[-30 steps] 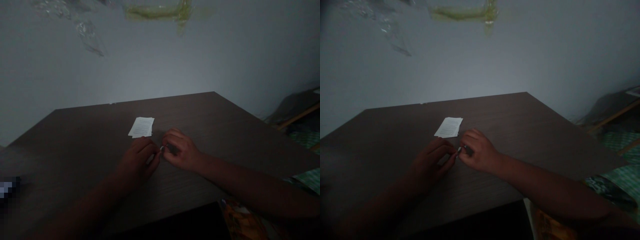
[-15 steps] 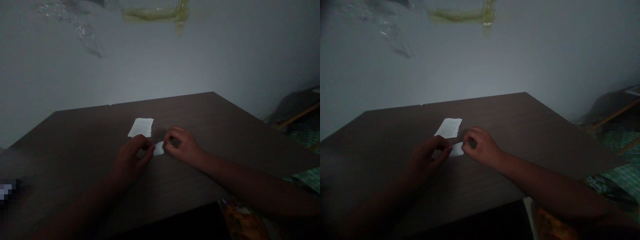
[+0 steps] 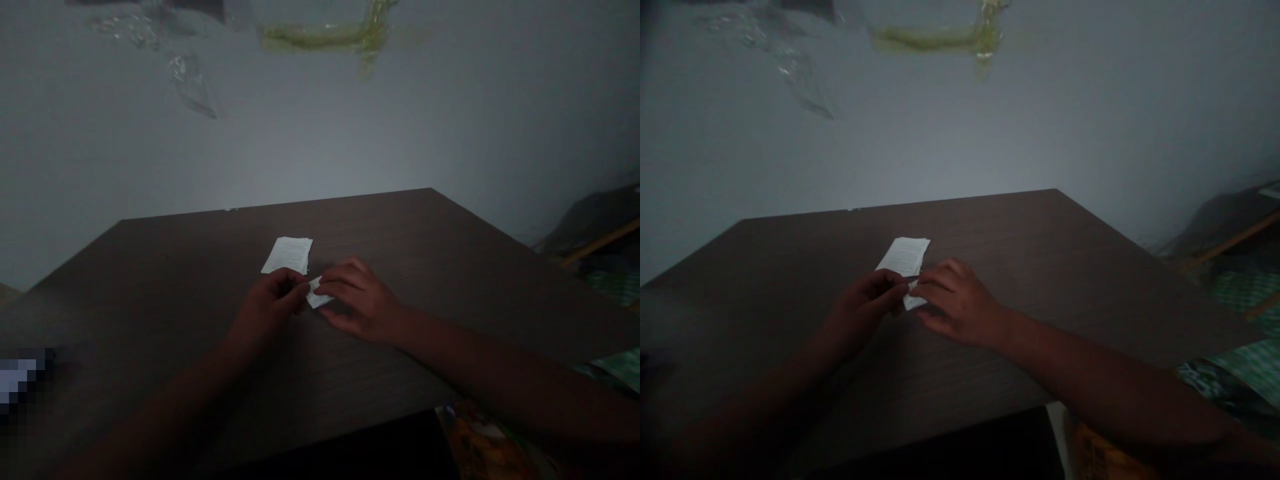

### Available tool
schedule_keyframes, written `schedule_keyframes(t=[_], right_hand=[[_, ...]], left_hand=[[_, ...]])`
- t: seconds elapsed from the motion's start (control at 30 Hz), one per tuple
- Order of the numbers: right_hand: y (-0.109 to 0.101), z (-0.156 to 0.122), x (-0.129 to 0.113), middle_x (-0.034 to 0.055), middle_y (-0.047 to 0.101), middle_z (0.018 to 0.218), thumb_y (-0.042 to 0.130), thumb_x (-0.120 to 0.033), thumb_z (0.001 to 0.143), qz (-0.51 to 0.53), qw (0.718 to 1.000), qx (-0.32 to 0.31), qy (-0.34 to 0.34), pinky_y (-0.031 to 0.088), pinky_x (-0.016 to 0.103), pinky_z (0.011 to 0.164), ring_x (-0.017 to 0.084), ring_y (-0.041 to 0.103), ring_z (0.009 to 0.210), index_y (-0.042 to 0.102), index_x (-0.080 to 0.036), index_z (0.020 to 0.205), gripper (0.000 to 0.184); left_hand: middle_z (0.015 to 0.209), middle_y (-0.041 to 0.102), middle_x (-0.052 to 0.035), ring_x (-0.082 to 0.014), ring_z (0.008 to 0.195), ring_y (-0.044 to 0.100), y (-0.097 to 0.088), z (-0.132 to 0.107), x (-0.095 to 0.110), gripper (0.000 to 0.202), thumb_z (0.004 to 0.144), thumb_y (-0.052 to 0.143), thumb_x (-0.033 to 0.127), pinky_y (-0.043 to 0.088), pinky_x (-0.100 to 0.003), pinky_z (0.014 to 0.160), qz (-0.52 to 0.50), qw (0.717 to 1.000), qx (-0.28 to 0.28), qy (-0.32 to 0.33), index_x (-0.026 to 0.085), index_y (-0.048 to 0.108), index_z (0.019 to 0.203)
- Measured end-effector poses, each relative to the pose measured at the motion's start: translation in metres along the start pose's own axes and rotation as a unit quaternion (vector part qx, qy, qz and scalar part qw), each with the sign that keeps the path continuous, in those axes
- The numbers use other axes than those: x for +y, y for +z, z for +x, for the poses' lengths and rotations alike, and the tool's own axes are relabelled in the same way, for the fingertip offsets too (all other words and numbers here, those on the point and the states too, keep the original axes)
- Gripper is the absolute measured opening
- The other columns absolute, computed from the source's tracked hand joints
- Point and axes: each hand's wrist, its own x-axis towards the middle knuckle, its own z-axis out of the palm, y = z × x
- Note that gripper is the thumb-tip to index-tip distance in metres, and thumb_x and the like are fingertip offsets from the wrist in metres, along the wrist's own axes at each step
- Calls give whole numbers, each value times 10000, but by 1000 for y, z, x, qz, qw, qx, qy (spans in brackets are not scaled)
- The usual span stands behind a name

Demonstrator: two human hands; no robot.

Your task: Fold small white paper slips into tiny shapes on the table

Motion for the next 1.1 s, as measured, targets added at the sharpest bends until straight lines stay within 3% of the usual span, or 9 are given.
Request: schedule_keyframes(t=[0.1, 0.2, 0.33, 0.5, 0.6, 0.77, 0.93, 1.1], right_hand=[[-2, 0, 1, 62, 791, 1058, 657, -181, 1046, 4, 1000, -1, 14, 612, 442, 894, 241, 720, 985, 696, -236, 1154, 128], [-2, 1, 2, 52, 801, 1006, 620, -139, 1053, 20, 999, 21, 31, 623, 424, 864, 220, 730, 929, 707, -239, 1110, 144], [-1, 1, 2, 46, 803, 983, 622, -134, 1054, 41, 997, 35, 51, 630, 422, 866, 213, 744, 906, 704, -243, 1093, 142], [4, 0, -4, 41, 782, 929, 642, -156, 1053, 59, 996, 36, 63, 626, 400, 826, 209, 729, 861, 679, -240, 1070, 93], [6, 0, -10, 36, 760, 883, 644, -191, 1068, 55, 996, 28, 66, 619, 392, 795, 208, 704, 826, 678, -241, 1047, 64], [-1, 2, -10, 33, 758, 851, 629, -191, 1090, 75, 994, 32, 69, 614, 373, 790, 195, 705, 806, 694, -229, 1002, 116], [-7, 1, -2, 30, 777, 873, 657, -177, 1068, 87, 988, 50, 120, 597, 342, 776, 183, 723, 820, 714, -227, 992, 108], [-1, 0, -4, 30, 773, 861, 662, -192, 1061, 91, 990, 42, 102, 592, 348, 756, 191, 713, 805, 712, -234, 987, 99]], left_hand=[[681, 652, 13, -185, 649, 623, -1, -2, 0, 255, 909, 678, 473, 521, -317, 655, 12, 1000, -10, -5, 225, 660, 848], [797, 715, -22, -215, 739, 680, -6, -5, 1, 218, 956, 633, 428, 554, -342, 688, 103, 992, -1, 75, 227, 699, 907], [1032, 732, -53, -216, 919, 711, -11, -7, 1, 103, 967, 654, 279, 593, -361, 844, 245, 928, 32, 278, 225, 736, 995], [998, 705, -45, -202, 924, 698, -10, -7, -1, 85, 992, 623, 170, 581, -322, 814, 315, 865, 36, 389, 220, 683, 960], [981, 702, -44, -209, 913, 693, -8, -9, -1, 92, 991, 610, 147, 569, -334, 806, 342, 848, 25, 404, 218, 659, 958], [932, 683, -34, -213, 880, 672, -14, -7, 3, 100, 969, 612, 143, 553, -342, 795, 369, 844, 15, 389, 222, 603, 909], [882, 639, -16, -209, 836, 641, -30, 1, 3, 139, 927, 607, 141, 530, -339, 777, 394, 844, 50, 360, 236, 546, 846], [1030, 716, -58, -243, 977, 689, -22, -3, 5, 68, 986, 597, 181, 550, -385, 875, 373, 841, 42, 389, 223, 637, 1022]])
